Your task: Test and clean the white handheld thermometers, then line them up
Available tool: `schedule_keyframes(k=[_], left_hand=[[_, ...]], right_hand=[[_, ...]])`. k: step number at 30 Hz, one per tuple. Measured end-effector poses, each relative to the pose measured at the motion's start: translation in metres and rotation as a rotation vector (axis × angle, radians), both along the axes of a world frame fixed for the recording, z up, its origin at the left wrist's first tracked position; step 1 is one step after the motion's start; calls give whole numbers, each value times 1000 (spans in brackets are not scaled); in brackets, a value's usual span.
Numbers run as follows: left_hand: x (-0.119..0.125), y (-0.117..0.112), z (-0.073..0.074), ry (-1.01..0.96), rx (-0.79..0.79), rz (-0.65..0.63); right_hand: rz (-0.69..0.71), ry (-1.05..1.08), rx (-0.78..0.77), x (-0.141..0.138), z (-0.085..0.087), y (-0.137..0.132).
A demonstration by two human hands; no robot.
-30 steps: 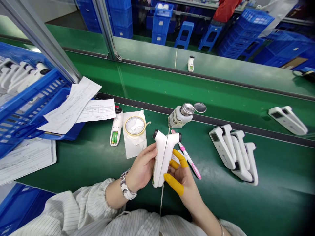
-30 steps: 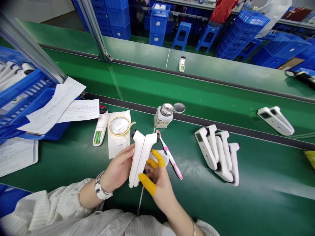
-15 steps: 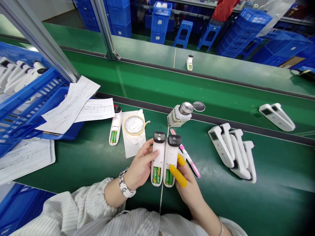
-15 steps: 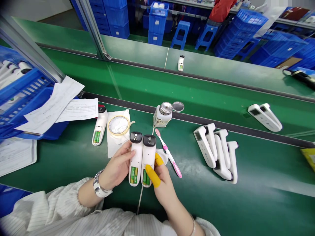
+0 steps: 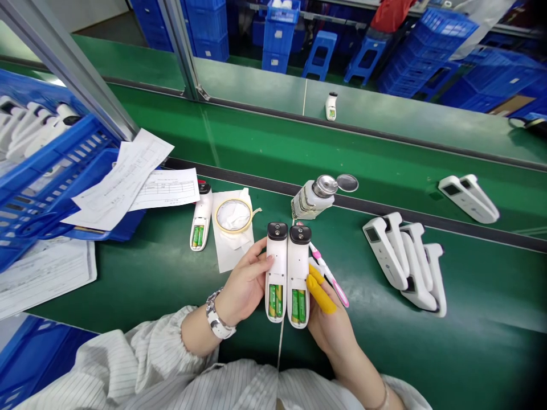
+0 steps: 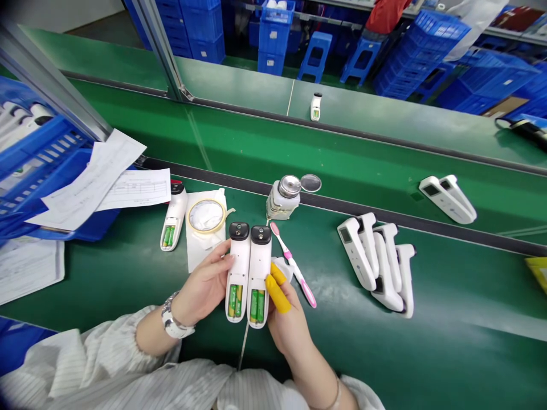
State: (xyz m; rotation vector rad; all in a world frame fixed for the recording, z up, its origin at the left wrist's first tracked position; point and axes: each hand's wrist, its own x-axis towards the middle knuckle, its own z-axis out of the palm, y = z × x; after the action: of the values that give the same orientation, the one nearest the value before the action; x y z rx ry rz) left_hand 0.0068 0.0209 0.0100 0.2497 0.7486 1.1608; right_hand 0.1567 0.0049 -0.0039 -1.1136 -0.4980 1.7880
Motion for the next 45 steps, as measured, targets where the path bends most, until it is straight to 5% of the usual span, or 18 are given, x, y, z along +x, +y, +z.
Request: schedule_keyframes(k=[18, 35, 41, 45], left_hand=[[0, 0, 2, 6, -12, -14], [1, -5, 3, 46, 140, -28], [2, -6, 4, 41, 114, -51], [1, -6, 7, 41, 85, -55]], right_hand=[[-5, 89, -1, -3, 1, 4], [-1, 58, 78, 1, -1, 2], [105, -12, 132, 1, 4, -2], [33, -4, 126, 1, 5, -3]])
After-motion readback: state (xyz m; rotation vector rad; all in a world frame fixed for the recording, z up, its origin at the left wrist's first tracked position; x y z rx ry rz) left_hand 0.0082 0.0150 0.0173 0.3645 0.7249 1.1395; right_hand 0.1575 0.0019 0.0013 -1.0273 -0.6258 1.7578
